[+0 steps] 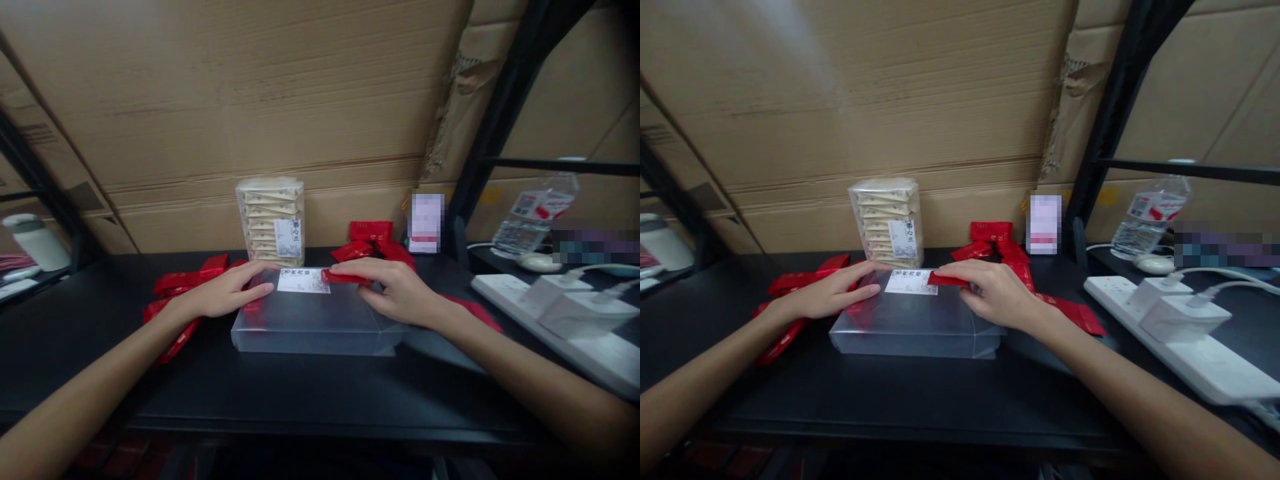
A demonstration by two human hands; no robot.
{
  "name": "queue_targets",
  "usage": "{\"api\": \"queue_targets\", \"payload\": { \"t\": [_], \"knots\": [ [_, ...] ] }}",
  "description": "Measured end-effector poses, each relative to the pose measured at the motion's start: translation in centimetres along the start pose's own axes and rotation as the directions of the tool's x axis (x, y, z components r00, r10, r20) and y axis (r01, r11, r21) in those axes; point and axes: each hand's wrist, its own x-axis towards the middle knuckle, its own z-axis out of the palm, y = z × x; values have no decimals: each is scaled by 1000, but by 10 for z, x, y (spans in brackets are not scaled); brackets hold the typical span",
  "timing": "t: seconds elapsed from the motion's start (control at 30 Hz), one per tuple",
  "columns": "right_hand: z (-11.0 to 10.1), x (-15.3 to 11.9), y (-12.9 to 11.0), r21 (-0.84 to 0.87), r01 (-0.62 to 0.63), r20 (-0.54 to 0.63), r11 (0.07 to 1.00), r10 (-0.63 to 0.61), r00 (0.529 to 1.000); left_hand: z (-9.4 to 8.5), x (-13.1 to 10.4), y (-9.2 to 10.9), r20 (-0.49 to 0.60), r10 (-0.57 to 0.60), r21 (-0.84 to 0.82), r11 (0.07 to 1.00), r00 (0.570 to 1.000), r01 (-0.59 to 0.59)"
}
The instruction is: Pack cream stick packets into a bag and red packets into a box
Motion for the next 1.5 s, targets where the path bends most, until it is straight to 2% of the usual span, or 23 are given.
{"api": "queue_targets", "payload": {
  "t": [0.5, 0.73, 0.93, 1.5],
  "knots": [
    [1, 1, 2, 8, 9, 26, 1000, -9, 1000, 0, 0, 0, -9, 27, 12, 1000, 1000, -26],
    [2, 2, -3, 7, 14, -12, 1000, -14, 1000, 1, 1, -1, -6, 22, 1, 1000, 1000, -22],
    [2, 1, -4, -8, 29, 2, 1000, -29, 1000, 1, 2, 1, -4, 6, 2, 1000, 1000, -6],
    [0, 1, -5, -66, -20, 30, 998, 22, 999, 3, 5, -1, 13, -11, 13, 1000, 1000, 10]
  ]
}}
